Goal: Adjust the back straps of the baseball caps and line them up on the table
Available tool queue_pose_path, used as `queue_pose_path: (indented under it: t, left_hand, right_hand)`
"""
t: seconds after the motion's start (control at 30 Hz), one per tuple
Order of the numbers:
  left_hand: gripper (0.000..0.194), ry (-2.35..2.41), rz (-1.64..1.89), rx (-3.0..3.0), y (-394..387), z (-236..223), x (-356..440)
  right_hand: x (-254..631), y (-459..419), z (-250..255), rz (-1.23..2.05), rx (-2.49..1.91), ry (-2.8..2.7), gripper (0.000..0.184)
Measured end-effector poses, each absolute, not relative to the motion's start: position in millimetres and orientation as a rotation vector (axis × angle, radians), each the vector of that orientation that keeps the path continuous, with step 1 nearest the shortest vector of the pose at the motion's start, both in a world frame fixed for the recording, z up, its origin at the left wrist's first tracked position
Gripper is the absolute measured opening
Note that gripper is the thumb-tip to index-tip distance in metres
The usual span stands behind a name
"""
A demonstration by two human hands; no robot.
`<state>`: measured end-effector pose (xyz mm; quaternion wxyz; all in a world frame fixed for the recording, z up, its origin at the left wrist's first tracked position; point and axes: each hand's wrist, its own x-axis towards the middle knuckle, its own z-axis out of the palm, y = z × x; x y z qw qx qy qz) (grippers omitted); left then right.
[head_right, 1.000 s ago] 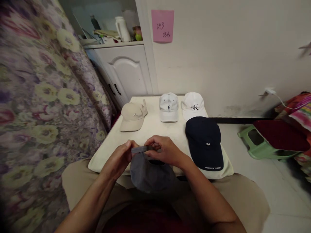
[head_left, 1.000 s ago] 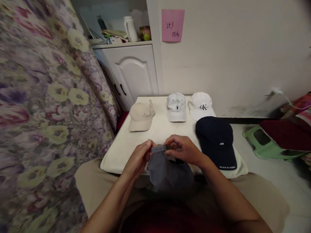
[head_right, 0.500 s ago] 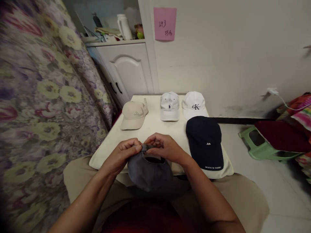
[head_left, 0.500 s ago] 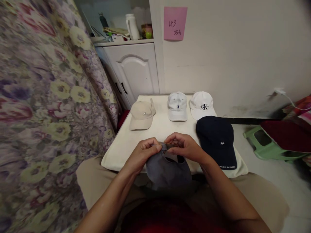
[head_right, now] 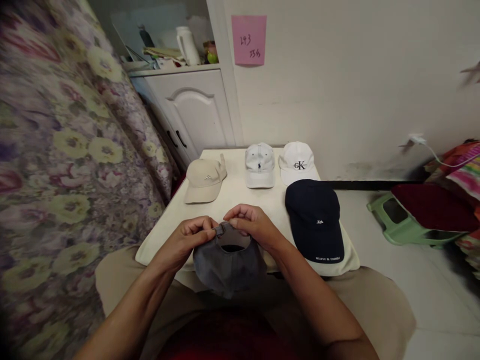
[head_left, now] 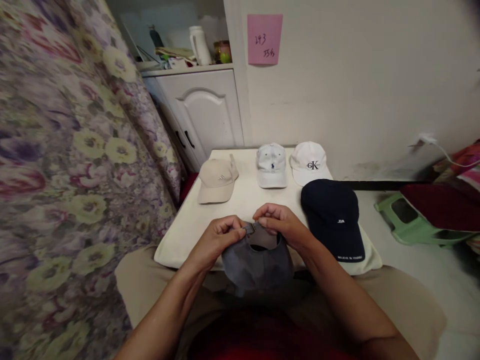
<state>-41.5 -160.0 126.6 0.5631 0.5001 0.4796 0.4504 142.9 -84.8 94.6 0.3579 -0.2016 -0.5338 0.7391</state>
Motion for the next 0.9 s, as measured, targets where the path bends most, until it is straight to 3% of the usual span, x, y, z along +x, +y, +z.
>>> queue_pose_path:
  t: [0.43, 0.67, 0.8, 0.9]
  left_hand:
    - [0.028, 1.146, 0.969, 1.273, -145, 130, -39]
    - [0.031, 1.17, 0.884, 1.375, -137, 137, -37]
    - [0.032, 1.158, 0.893, 1.365, -135, 139, -35]
    - [0.032, 1.159, 0.901, 1.36, -135, 137, -36]
  right_hand:
    - [148, -78, 93, 2.011, -0.516, -1.459, 0.03]
    - [147, -77, 92, 1.895, -0.559, -1.388, 0.028]
    - [151, -75, 92, 1.876, -0.541, -1.542, 0.036]
    - [152, -76, 94, 1.667, -0.574, -1.692, 0.037]
